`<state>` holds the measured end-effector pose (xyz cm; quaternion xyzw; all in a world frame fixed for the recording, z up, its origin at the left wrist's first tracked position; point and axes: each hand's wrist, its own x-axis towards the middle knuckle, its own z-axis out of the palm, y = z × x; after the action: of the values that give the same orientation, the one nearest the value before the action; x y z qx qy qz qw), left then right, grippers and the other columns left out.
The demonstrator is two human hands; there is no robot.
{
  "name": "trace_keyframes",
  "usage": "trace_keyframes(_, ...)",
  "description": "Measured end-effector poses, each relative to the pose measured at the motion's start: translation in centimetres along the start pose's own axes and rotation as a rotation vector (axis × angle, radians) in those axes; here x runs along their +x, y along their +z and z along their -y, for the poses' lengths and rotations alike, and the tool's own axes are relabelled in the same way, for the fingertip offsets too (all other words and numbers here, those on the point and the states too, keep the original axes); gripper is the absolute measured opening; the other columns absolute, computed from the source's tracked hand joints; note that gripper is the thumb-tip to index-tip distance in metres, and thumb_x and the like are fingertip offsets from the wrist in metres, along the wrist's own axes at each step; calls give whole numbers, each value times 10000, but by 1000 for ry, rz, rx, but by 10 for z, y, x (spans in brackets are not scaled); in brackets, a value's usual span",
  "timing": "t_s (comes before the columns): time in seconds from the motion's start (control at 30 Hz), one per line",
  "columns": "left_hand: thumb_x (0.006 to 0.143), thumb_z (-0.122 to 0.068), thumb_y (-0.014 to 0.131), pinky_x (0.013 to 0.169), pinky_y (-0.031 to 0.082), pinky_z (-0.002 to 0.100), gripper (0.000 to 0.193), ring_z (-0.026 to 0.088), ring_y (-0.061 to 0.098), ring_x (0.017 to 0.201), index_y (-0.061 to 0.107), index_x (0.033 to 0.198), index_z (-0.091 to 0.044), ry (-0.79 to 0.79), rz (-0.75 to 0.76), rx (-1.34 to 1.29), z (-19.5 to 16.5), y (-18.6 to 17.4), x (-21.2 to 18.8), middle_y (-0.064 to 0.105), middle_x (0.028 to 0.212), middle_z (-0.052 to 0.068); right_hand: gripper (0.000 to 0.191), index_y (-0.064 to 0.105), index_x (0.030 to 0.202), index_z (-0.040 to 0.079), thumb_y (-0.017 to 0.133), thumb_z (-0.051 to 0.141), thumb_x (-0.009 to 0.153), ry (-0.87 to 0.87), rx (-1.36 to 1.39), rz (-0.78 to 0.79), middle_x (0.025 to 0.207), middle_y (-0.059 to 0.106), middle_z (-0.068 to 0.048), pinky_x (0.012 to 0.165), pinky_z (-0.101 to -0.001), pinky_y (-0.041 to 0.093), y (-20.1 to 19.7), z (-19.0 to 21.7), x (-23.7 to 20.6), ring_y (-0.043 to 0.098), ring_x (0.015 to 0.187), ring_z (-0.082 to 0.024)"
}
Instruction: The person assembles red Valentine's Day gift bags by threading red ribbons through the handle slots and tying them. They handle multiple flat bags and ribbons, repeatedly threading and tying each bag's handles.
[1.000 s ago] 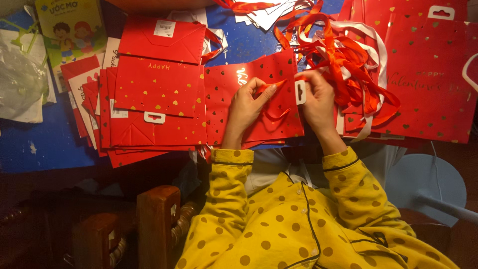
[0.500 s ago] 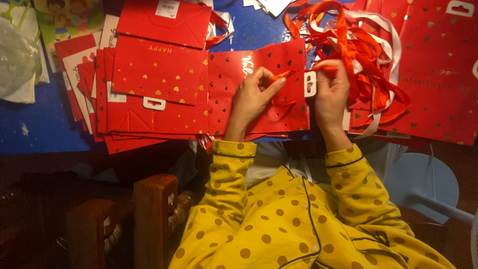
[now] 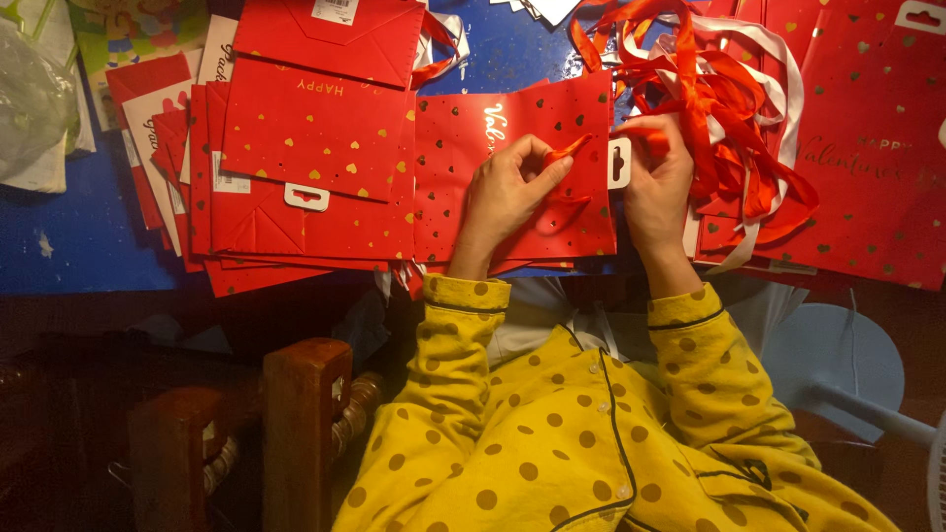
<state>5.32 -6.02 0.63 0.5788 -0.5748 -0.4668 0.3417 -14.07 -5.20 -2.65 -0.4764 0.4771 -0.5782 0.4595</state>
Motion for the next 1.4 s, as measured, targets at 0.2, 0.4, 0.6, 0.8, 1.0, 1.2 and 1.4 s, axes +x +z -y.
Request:
trace_keyframes(0.2, 926, -373, 735, 543, 452, 250, 284, 24, 577, 560, 675, 880, -99, 4, 3, 7, 2, 0, 1, 675, 670, -50, 171, 579, 1232, 45, 590, 3, 1066, 60, 130, 6, 1047, 655, 1, 875, -218, 523, 1, 3, 4, 625, 948, -66)
trace_keyframes(0.4, 910, -364, 751, 549, 445, 254, 279, 36, 564, 556, 675, 891, -96, -29, 11, 64, 3, 1, 2, 664, 664, -35, 40, 600, 1191, 14, 587, 13, 1153, -99, -132, 15, 1073, 620, -24, 916, -229, 515, 2, 5, -1, 599, 987, -88)
trace_keyframes(0.6, 876, -323, 762, 612, 513, 240, 281, 39, 607, 627, 661, 1002, -93, 48, 31, -17, 6, 1, 4, 724, 823, -38, 123, 520, 1235, 85, 587, 154, 1159, 34, 162, -141, 989, 580, 11, 732, -227, 522, 4, 1, -4, 599, 818, -63)
trace_keyframes(0.8, 867, -430, 775, 733, 565, 303, 445, 112, 692, 790, 621, 1150, -124, -21, -37, 78, -7, 8, -12, 738, 962, 0, 110, 622, 1234, 30, 626, 134, 1197, -97, -108, 5, 1043, 678, -53, 850, -225, 522, -2, -4, 0, 622, 943, -69)
trace_keyframes(1.0, 777, -500, 871, 1116, 409, 463, 925, 325, 508, 1289, 436, 1467, -65, 333, 7, 314, -15, 13, -48, 553, 1371, 132, 182, 615, 1214, 44, 613, 225, 1212, -12, -5, -177, 973, 672, -86, 716, -247, 517, -3, -13, -12, 651, 818, -135)
trace_keyframes(1.2, 644, -380, 907, 1189, 324, 499, 1159, 389, 374, 1415, 288, 1567, -54, 442, 30, 421, -22, 15, -74, 432, 1474, 185, 256, 474, 1286, 109, 520, 300, 1122, 103, 474, -253, 1006, 708, -170, 647, -377, 645, 4, -9, -10, 759, 747, -273)
trace_keyframes(1.4, 914, -178, 799, 1233, 401, 438, 679, 284, 527, 1406, 487, 1514, -114, 520, -150, 428, -24, 11, -88, 562, 1492, 94, 249, 504, 1301, 59, 516, 279, 1185, 49, 308, -105, 1117, 711, -175, 715, -336, 629, 3, 37, -22, 753, 854, -250)
